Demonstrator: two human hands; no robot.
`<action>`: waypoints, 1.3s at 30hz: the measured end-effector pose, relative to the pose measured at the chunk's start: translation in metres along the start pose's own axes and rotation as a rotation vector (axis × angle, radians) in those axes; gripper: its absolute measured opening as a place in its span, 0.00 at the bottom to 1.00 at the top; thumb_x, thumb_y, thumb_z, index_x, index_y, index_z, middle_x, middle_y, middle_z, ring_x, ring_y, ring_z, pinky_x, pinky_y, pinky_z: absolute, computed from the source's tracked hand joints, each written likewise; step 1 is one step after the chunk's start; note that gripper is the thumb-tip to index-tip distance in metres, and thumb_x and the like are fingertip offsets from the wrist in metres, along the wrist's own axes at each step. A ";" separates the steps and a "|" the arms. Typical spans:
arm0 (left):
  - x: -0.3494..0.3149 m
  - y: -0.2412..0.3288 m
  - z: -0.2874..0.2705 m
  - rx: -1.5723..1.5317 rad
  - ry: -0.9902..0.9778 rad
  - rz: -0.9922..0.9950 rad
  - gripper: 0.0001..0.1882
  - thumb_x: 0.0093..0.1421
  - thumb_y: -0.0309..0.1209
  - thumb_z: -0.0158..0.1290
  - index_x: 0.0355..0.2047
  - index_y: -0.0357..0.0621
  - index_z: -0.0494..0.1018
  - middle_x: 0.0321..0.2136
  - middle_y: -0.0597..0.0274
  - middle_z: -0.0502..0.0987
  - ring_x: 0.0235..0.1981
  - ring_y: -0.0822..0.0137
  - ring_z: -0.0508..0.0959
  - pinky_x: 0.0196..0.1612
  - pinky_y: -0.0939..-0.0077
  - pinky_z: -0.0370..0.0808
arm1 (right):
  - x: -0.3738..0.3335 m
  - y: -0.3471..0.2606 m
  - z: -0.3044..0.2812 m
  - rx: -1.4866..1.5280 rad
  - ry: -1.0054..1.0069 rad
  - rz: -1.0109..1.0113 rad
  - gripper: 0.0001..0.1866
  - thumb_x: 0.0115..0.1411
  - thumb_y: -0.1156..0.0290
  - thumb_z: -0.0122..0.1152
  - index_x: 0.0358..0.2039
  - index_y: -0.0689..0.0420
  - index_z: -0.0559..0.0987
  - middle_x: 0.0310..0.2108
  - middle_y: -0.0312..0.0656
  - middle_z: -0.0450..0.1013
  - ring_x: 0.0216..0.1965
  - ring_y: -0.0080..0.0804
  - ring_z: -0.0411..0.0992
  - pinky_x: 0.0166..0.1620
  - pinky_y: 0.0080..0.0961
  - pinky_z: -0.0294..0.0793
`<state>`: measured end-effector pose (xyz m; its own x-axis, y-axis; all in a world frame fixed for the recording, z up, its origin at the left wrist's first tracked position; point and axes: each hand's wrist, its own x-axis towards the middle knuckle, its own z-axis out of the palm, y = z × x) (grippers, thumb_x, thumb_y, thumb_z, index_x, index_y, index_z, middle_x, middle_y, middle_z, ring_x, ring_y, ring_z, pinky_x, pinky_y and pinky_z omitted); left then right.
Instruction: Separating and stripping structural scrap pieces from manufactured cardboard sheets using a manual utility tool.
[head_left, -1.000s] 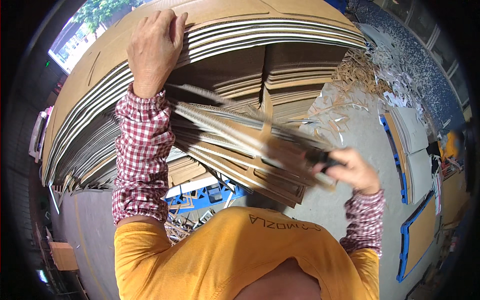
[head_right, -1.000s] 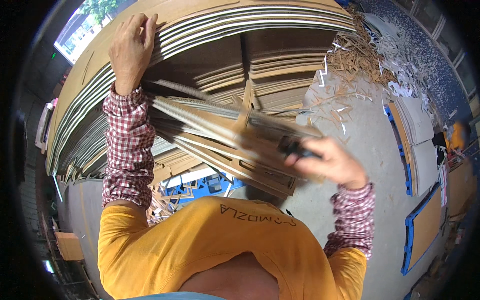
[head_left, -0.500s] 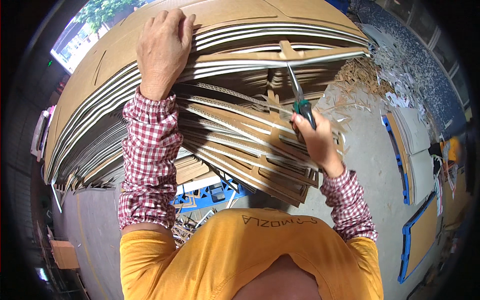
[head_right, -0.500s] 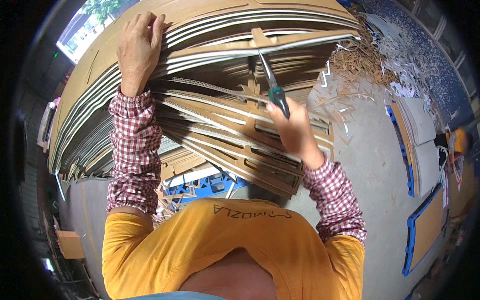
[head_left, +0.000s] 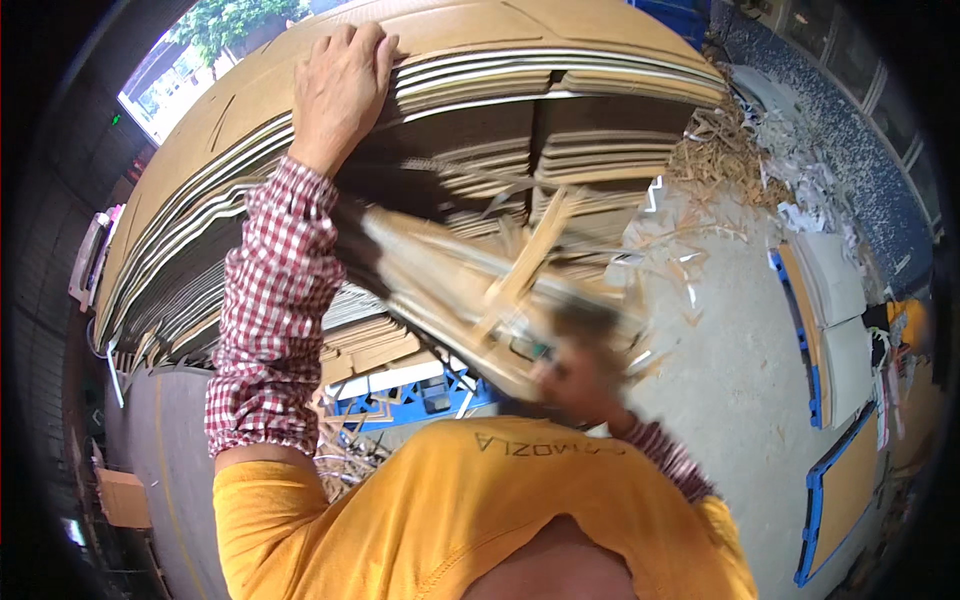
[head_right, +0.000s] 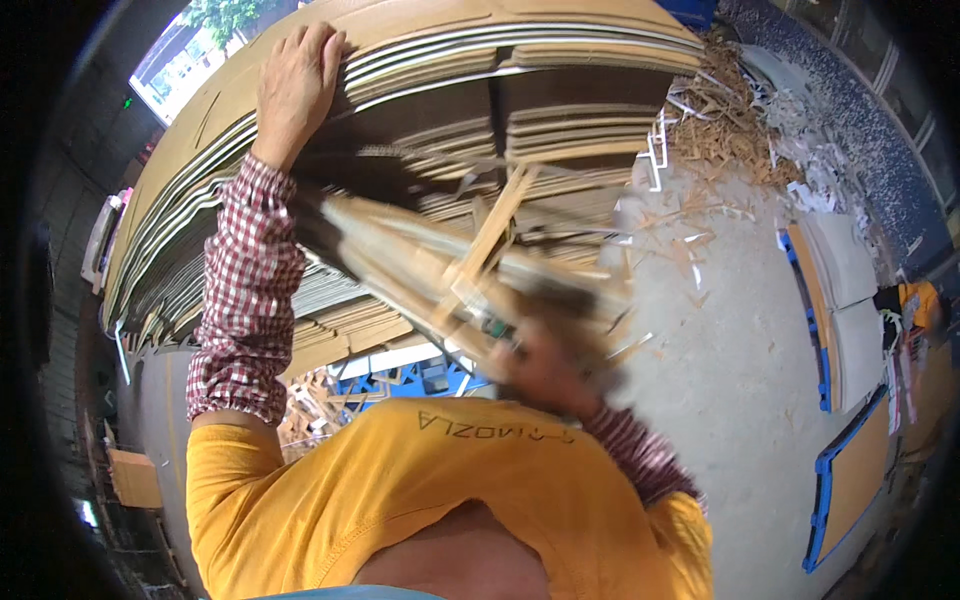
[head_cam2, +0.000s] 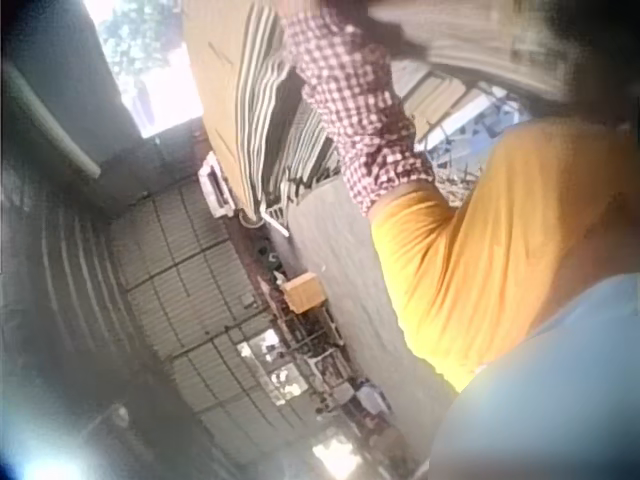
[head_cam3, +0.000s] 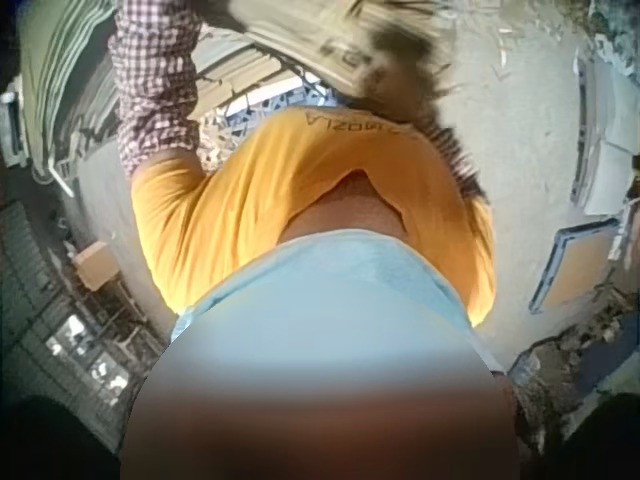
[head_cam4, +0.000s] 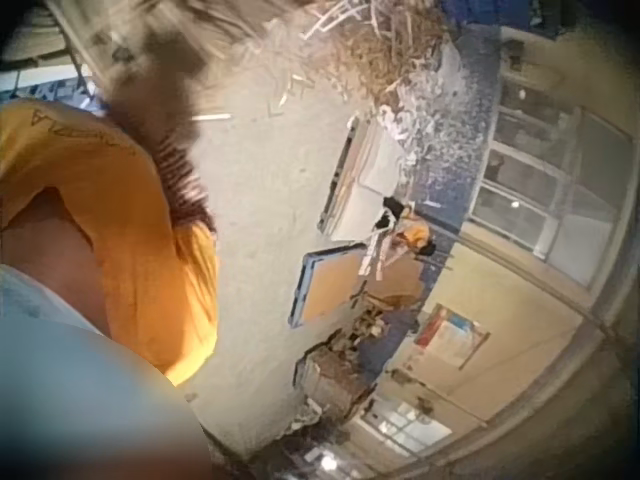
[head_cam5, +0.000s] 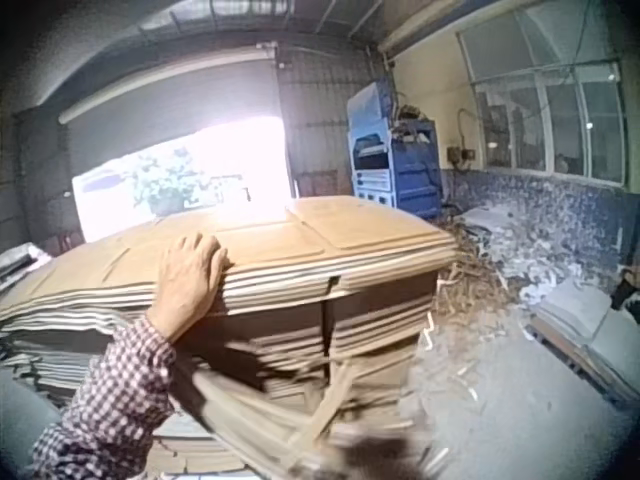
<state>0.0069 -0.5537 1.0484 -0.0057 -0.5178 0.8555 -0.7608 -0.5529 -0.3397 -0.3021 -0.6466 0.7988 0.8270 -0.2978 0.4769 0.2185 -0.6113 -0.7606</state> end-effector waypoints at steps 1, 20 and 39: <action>0.007 0.008 0.004 -0.019 0.007 -0.003 0.12 0.59 0.40 0.46 0.30 0.45 0.71 0.27 0.58 0.72 0.31 0.57 0.73 0.32 0.63 0.67 | -0.015 -0.024 0.001 0.148 -0.195 0.188 0.19 0.56 0.58 0.54 0.27 0.65 0.71 0.17 0.48 0.67 0.17 0.38 0.65 0.26 0.35 0.66; -0.002 -0.006 -0.014 0.008 -0.016 -0.052 0.11 0.59 0.40 0.46 0.31 0.46 0.71 0.27 0.60 0.72 0.30 0.59 0.73 0.30 0.64 0.65 | 0.105 -0.035 -0.078 0.038 -0.134 0.301 0.16 0.60 0.61 0.49 0.23 0.60 0.70 0.13 0.36 0.62 0.17 0.24 0.59 0.22 0.27 0.60; 0.006 -0.001 -0.007 -0.043 -0.064 -0.005 0.13 0.60 0.41 0.45 0.34 0.49 0.74 0.30 0.62 0.75 0.32 0.62 0.73 0.33 0.65 0.67 | 0.195 -0.073 -0.142 0.348 -0.127 0.385 0.21 0.60 0.54 0.50 0.25 0.61 0.74 0.22 0.38 0.71 0.25 0.22 0.70 0.23 0.20 0.71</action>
<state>0.0026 -0.5517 1.0569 0.0390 -0.5567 0.8298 -0.7877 -0.5281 -0.3173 -0.2309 -0.7644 1.0100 0.9326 -0.3484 0.0939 0.0281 -0.1894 -0.9815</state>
